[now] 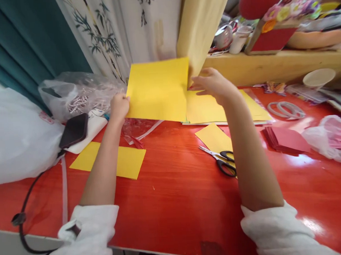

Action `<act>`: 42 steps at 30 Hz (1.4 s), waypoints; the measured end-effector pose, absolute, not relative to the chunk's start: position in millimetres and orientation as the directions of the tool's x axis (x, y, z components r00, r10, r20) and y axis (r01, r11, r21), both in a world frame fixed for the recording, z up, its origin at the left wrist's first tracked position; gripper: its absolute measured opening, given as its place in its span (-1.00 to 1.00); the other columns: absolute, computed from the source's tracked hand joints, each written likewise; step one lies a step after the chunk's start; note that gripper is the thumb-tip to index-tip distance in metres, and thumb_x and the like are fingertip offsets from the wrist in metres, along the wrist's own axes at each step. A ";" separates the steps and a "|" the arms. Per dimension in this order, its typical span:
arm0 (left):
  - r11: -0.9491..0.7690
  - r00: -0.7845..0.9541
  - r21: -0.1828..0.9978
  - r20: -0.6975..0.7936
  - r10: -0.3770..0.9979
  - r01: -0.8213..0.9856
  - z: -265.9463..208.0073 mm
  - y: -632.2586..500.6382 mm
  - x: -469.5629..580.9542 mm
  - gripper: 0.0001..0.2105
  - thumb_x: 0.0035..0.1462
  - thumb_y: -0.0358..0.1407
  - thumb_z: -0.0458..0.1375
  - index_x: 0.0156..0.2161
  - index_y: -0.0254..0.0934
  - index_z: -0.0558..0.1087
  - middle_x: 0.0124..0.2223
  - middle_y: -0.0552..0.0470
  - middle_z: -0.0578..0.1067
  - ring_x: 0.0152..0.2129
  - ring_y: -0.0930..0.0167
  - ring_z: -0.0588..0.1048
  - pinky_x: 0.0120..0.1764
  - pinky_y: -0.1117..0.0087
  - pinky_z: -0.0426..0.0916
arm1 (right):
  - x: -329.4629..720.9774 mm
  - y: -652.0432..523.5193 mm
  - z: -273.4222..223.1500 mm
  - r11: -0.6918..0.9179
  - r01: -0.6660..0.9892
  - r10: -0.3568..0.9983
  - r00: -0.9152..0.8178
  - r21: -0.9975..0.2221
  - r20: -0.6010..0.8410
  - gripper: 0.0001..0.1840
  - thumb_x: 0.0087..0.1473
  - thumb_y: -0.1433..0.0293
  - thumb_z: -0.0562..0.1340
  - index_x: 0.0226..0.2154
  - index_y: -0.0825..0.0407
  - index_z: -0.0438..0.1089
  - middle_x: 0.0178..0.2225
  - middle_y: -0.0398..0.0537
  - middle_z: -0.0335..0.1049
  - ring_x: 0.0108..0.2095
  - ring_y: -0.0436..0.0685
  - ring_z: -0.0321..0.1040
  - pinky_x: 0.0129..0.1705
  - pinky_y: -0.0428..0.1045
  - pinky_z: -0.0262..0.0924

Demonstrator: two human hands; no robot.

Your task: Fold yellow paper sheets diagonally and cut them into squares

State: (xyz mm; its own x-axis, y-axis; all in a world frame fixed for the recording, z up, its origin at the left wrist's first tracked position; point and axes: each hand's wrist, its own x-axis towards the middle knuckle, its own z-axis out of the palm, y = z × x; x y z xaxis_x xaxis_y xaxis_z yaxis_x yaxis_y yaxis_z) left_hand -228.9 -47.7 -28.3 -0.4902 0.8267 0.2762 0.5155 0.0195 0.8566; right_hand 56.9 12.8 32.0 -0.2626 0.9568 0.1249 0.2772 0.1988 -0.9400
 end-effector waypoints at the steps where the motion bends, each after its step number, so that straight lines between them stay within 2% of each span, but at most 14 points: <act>1: 0.088 -0.527 0.827 0.268 0.807 0.555 -37.9 -47.5 -234.4 -0.81 0.05 -0.42 0.09 -0.57 -0.27 0.28 -0.45 -0.02 0.45 -0.20 0.25 0.44 -0.17 0.29 0.29 | 62.9 2.3 46.8 0.235 0.271 0.948 -0.277 -0.933 0.158 -0.55 0.04 0.24 0.22 -0.04 0.09 0.20 -0.20 0.10 0.42 -0.21 0.14 0.42 -0.12 0.10 0.31; 4: 0.246 -0.570 0.727 0.237 0.787 0.642 -52.2 -53.0 -244.0 -0.88 0.09 -0.33 0.15 -0.42 -0.34 0.40 -0.30 -0.05 0.48 -0.19 0.26 0.44 -0.15 0.23 0.31 | 88.6 -29.1 90.6 0.343 0.293 0.908 -0.345 -0.892 0.236 -0.75 0.06 0.17 0.20 -0.25 -0.03 0.35 -0.26 0.07 0.46 -0.24 0.12 0.44 -0.11 0.06 0.32; 7: 0.301 -0.553 0.625 0.256 0.793 0.720 -38.8 -63.4 -240.8 -0.71 0.17 -0.18 0.10 -0.09 -0.35 0.37 -0.07 -0.11 0.42 -0.09 0.26 0.40 -0.07 0.14 0.28 | 118.4 -53.7 102.7 0.429 0.514 0.851 -0.506 -0.743 0.142 -0.73 0.06 0.11 0.17 -0.37 -0.06 0.41 -0.28 0.05 0.50 -0.27 0.18 0.45 -0.08 0.15 0.32; 10: 0.256 -0.478 0.529 0.339 0.810 0.809 -8.7 -71.1 -212.6 -0.65 0.19 -0.18 0.04 -0.05 -0.44 0.28 0.08 -0.29 0.28 0.13 0.08 0.15 0.00 0.06 0.02 | 145.9 -78.8 60.0 0.508 0.754 0.817 -0.575 -0.418 -0.045 -0.64 0.10 0.09 0.10 -0.18 -0.06 0.42 -0.17 0.06 0.48 -0.18 0.31 0.44 -0.07 0.31 0.28; 12: 0.161 -0.355 0.469 0.361 0.863 0.868 5.3 -73.8 -173.0 -0.71 0.23 -0.21 -0.04 -0.12 -0.44 0.31 0.10 -0.29 0.25 0.16 0.09 0.07 -0.03 0.10 -0.03 | 161.1 -102.0 11.1 0.507 0.790 0.822 -0.563 -0.344 -0.083 -0.48 0.08 0.10 0.13 0.02 0.03 0.30 -0.02 0.20 0.38 0.00 0.39 0.33 0.01 0.32 0.23; 16: -0.120 0.036 0.393 0.216 0.976 0.912 -11.1 -84.7 -65.6 -0.70 0.22 -0.10 -0.09 -0.26 -0.26 0.37 -0.16 -0.15 0.46 -0.15 0.25 0.42 -0.17 0.26 0.23 | 177.7 -152.6 -69.0 0.611 0.726 0.782 -0.617 -0.316 0.094 -0.35 0.13 0.09 0.06 0.14 0.19 0.14 0.20 0.34 0.07 0.23 0.38 -0.02 0.20 0.30 0.02; 19: -0.230 0.196 0.344 0.130 0.972 0.910 -43.0 -96.2 -11.3 -0.69 0.13 -0.09 0.08 -0.16 -0.31 0.34 -0.05 -0.24 0.40 -0.05 0.19 0.36 -0.08 0.26 0.25 | 178.6 -177.1 -85.0 0.631 0.699 0.770 -0.615 -0.336 0.167 -0.40 0.17 0.17 0.02 0.17 0.16 0.07 0.18 0.29 0.10 0.23 0.32 0.00 0.20 0.27 0.05; 23: -0.205 0.207 0.307 0.029 0.978 0.929 -58.3 -99.1 -4.1 -0.58 0.15 -0.09 0.07 -0.06 -0.45 0.30 0.00 -0.42 0.34 -0.01 0.09 0.35 -0.08 0.20 0.25 | 175.5 -188.3 -78.1 0.674 0.609 0.722 -0.663 -0.419 0.198 -0.40 0.14 0.27 0.07 0.20 0.04 -0.02 0.13 0.20 0.19 0.18 0.24 0.12 0.16 0.22 0.16; 27: -0.230 0.283 0.315 -0.133 0.950 0.921 -48.8 -94.2 -18.4 -0.65 0.09 -0.08 0.11 -0.19 -0.37 0.41 -0.26 -0.19 0.52 -0.33 0.25 0.51 -0.34 0.37 0.32 | 175.4 -191.8 -72.2 0.678 0.551 0.693 -0.700 -0.487 0.173 -0.34 0.13 0.25 0.09 0.24 -0.02 -0.10 0.15 0.17 0.17 0.19 0.23 0.10 0.14 0.22 0.19; 30: -0.284 0.337 0.291 -0.151 0.929 0.914 -37.5 -95.8 -24.7 -0.82 0.08 -0.20 0.13 -0.35 -0.29 0.47 -0.33 -0.06 0.53 -0.39 0.33 0.51 -0.37 0.42 0.30 | 177.2 -196.9 -68.4 0.696 0.502 0.641 -0.757 -0.513 0.129 -0.35 0.13 0.25 0.10 0.23 0.02 -0.05 0.18 0.16 0.13 0.22 0.21 0.04 0.17 0.19 0.14; 34: -0.229 0.222 0.176 0.060 0.973 0.957 -0.2 -108.8 -48.2 -0.73 0.21 -0.39 -0.11 -0.23 -0.35 0.45 -0.16 -0.23 0.47 -0.27 0.23 0.48 -0.24 0.28 0.27 | 180.3 -202.5 -67.2 0.709 0.431 0.570 -0.816 -0.558 0.093 -0.36 0.12 0.23 0.12 0.22 -0.02 -0.02 0.22 0.08 0.06 0.27 0.17 -0.09 0.24 0.16 0.04; 37: -0.201 0.162 0.140 0.245 0.956 0.970 40.2 -129.2 -79.3 -0.73 0.22 -0.39 -0.13 -0.19 -0.29 0.43 -0.15 -0.15 0.45 -0.22 0.22 0.44 -0.17 0.25 0.23 | 182.1 -200.2 -70.8 0.644 0.429 0.650 -0.743 -0.633 0.157 -0.20 0.05 0.17 0.20 0.25 -0.14 -0.16 0.30 0.04 -0.17 0.32 0.22 -0.29 0.27 0.25 -0.08; 39: -0.309 0.191 0.178 0.482 0.855 0.934 61.1 -148.0 -98.6 -0.79 0.20 -0.37 -0.06 -0.27 -0.24 0.44 -0.24 -0.05 0.47 -0.29 0.29 0.43 -0.21 0.31 0.24 | 181.4 -193.6 -71.6 0.514 0.419 0.778 -0.595 -0.748 0.202 -0.10 0.03 0.16 0.22 0.26 -0.24 -0.31 0.34 0.01 -0.35 0.32 0.24 -0.32 0.26 0.29 -0.10; 42: -0.406 0.184 0.293 0.567 0.803 0.866 73.2 -178.5 -117.8 -0.85 0.18 -0.33 0.02 -0.34 -0.18 0.43 -0.32 0.05 0.48 -0.35 0.35 0.42 -0.27 0.36 0.24 | 173.3 -177.8 -62.2 0.309 0.263 0.896 -0.402 -0.914 0.187 -0.05 0.01 0.20 0.24 0.25 -0.35 -0.40 0.35 -0.08 -0.46 0.32 0.21 -0.32 0.24 0.27 -0.03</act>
